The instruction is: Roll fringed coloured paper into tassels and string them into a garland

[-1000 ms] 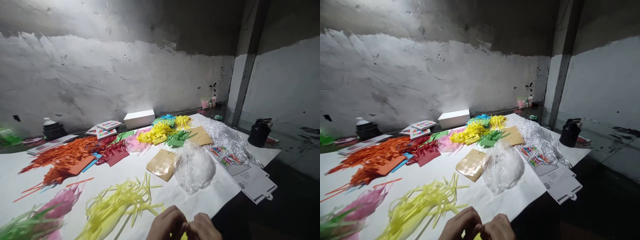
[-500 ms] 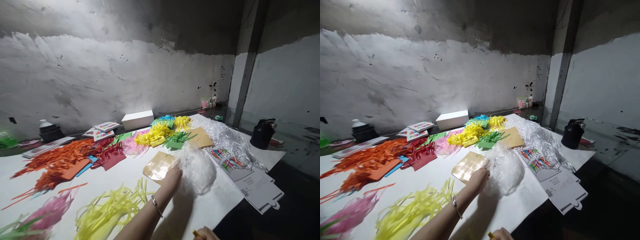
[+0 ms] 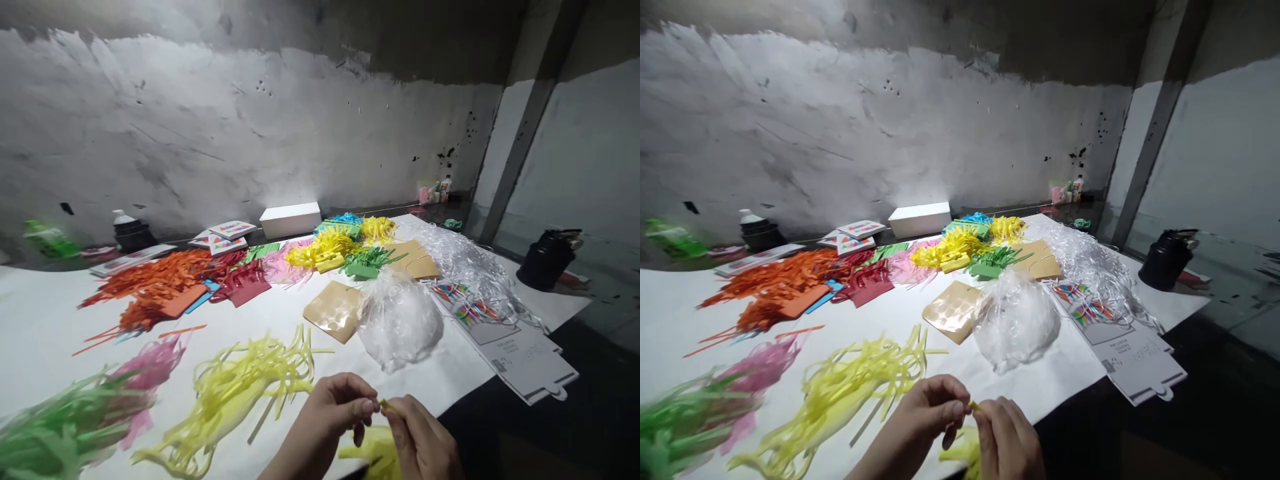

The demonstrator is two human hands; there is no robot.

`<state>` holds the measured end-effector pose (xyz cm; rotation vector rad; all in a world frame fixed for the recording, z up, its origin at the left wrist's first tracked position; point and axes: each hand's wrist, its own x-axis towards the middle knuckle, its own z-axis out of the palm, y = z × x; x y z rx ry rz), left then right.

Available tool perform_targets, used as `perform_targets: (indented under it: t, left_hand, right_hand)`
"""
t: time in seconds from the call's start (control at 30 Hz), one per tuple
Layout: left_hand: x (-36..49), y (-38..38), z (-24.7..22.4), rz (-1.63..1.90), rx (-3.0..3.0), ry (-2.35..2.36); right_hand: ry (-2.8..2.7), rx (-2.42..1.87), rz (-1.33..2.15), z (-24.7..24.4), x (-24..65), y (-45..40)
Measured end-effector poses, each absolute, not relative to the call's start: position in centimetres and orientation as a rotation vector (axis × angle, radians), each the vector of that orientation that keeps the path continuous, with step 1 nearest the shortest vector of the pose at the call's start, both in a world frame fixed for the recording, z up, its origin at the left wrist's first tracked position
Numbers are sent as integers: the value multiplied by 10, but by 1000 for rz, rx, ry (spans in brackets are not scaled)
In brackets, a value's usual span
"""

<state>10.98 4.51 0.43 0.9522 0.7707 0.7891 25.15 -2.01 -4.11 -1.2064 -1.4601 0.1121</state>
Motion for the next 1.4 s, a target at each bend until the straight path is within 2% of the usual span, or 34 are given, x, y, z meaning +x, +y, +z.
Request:
perform_targets:
  t: [0.2,0.53,0.83,1.03,1.23,1.4]
  left_hand:
    - [81,25,-9,935,921,787]
    - [56,8,-5,945,1059,837]
    - [52,1,-31,860,1006,651]
    - [48,-9,-12,847,1209,777]
    - [45,-12,-7,799,1191,805]
    - [45,-12,-17,846,1137,767]
  right_hand:
    - [-1765,-1111,38,-42,233,-20]
    - [-1868,-1024,-17,-39,219,-25]
    - [-2096,-892,165,-27,230,-29]
    - [-2031,-849,108,-25,226,-31]
    - [-1947,-967,341,-39,222,-40]
    - [-1800,-961,352,-48,215,-41]
